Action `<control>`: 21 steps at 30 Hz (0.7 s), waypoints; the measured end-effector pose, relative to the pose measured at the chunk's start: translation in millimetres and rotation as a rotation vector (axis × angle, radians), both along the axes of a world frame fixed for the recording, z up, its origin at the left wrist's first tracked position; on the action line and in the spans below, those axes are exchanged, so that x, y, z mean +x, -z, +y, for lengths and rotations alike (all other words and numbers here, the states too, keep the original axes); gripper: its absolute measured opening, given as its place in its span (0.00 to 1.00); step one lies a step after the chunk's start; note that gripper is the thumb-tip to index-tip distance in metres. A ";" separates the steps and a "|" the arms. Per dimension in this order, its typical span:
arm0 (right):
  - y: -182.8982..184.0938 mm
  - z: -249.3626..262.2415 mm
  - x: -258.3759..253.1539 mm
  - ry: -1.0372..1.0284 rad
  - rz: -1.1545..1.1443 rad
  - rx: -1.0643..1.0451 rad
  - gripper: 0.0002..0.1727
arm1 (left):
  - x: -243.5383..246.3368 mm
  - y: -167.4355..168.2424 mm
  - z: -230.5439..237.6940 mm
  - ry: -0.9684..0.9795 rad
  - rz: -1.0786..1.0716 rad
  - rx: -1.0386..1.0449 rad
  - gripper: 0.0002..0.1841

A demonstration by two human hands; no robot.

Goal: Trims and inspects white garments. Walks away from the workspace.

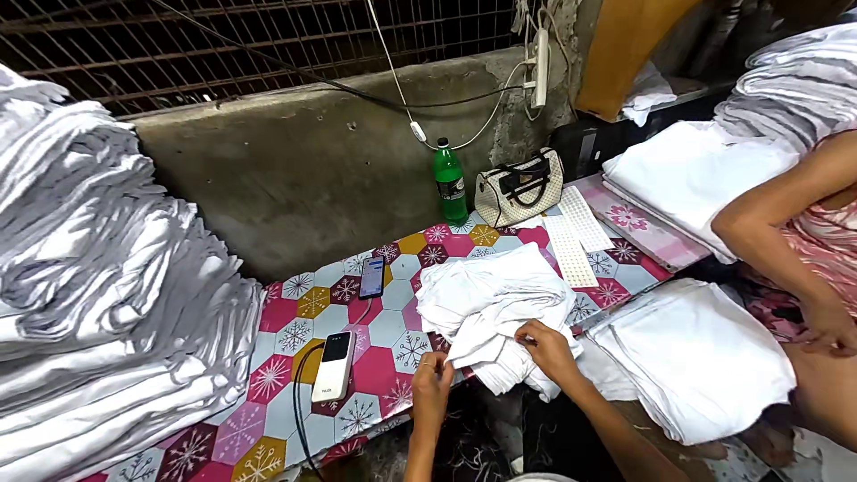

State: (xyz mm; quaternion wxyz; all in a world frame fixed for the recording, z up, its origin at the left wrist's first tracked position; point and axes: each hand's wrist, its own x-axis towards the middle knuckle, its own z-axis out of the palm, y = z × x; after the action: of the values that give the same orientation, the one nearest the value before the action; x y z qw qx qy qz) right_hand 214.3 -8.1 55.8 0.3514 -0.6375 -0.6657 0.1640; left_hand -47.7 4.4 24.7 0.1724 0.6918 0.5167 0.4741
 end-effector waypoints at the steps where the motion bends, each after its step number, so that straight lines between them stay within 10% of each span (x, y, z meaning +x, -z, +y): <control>1: -0.2 -1.7 5.1 0.029 0.063 -0.023 0.07 | -3.7 0.9 -0.8 -0.041 0.007 0.002 0.07; 6: -30.7 -12.9 17.3 0.109 0.967 -0.233 0.08 | -12.6 -11.5 -3.0 0.146 -0.047 -0.359 0.09; 15: -74.9 -6.9 -55.5 -0.237 1.275 -0.422 0.20 | 64.3 -5.6 -6.1 0.591 -0.468 -0.644 0.13; 21: -73.3 -29.7 -71.4 -0.468 0.679 -0.550 0.13 | 45.0 -2.0 2.9 0.218 -0.743 -0.584 0.12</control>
State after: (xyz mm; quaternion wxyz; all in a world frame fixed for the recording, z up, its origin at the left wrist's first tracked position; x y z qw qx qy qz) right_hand 143.0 -37.8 129.1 0.3209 -0.4508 -0.5710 0.6064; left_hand -2.6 7.3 26.7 0.5809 0.4485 0.4564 0.5031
